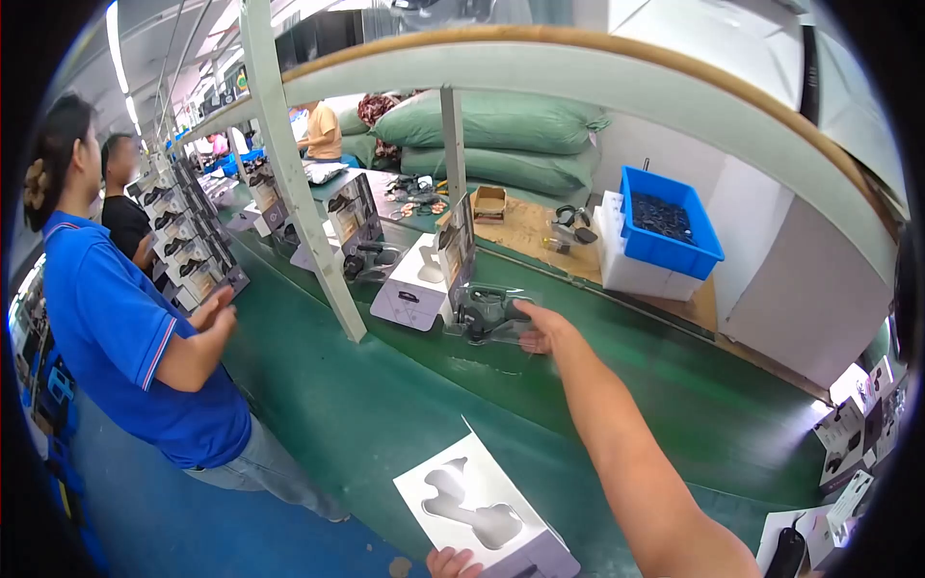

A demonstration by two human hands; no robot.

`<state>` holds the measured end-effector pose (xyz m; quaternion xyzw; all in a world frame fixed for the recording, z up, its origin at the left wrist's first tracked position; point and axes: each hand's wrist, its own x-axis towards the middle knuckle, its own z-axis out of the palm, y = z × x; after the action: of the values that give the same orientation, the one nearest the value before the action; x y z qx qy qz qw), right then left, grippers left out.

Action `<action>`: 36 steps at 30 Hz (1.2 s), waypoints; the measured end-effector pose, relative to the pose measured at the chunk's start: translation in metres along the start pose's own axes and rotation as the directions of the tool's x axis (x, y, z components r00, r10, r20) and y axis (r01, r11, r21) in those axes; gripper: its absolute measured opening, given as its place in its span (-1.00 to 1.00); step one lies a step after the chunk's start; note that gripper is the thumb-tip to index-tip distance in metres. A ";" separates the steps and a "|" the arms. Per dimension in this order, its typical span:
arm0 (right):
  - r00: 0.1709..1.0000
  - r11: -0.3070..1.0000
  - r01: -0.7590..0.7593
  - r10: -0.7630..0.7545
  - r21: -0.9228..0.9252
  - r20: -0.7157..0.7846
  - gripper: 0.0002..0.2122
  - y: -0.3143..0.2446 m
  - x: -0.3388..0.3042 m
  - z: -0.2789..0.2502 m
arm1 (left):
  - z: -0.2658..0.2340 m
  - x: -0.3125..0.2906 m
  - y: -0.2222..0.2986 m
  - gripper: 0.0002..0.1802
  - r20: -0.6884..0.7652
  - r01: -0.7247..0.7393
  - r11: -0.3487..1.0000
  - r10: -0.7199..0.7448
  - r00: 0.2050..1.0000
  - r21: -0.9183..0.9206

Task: Packaging electronic gimbals into boxes with foam inserts and manuals on an assembly line.

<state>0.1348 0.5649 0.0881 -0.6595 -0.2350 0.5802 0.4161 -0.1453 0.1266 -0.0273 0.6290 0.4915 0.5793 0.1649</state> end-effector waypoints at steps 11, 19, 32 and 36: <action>0.976 0.978 -0.149 0.122 0.145 0.180 -0.51 -0.003 0.013 -0.024 | -0.029 0.044 0.016 -0.69 0.164 -0.337 0.938 0.321 0.933 0.084; 0.997 0.919 -0.073 0.069 0.389 0.025 -0.57 0.043 -0.108 -0.174 | 0.022 0.102 0.065 -0.35 0.515 -0.237 0.971 0.205 0.833 -0.003; 0.957 0.822 0.131 0.042 0.555 -0.287 -0.62 0.165 -0.315 -0.401 | 0.245 0.165 0.139 -0.43 0.512 -0.413 0.910 0.341 0.789 0.030; 0.980 0.848 0.074 0.035 0.525 -0.195 -0.64 0.198 -0.301 -0.423 | 0.282 0.151 0.150 -0.45 0.558 -0.389 0.913 0.261 0.788 0.121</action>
<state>0.4415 0.1016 0.0888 -0.5708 -0.0300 0.5500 0.6088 0.1468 0.2816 0.0974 0.8543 0.3737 0.3417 0.1176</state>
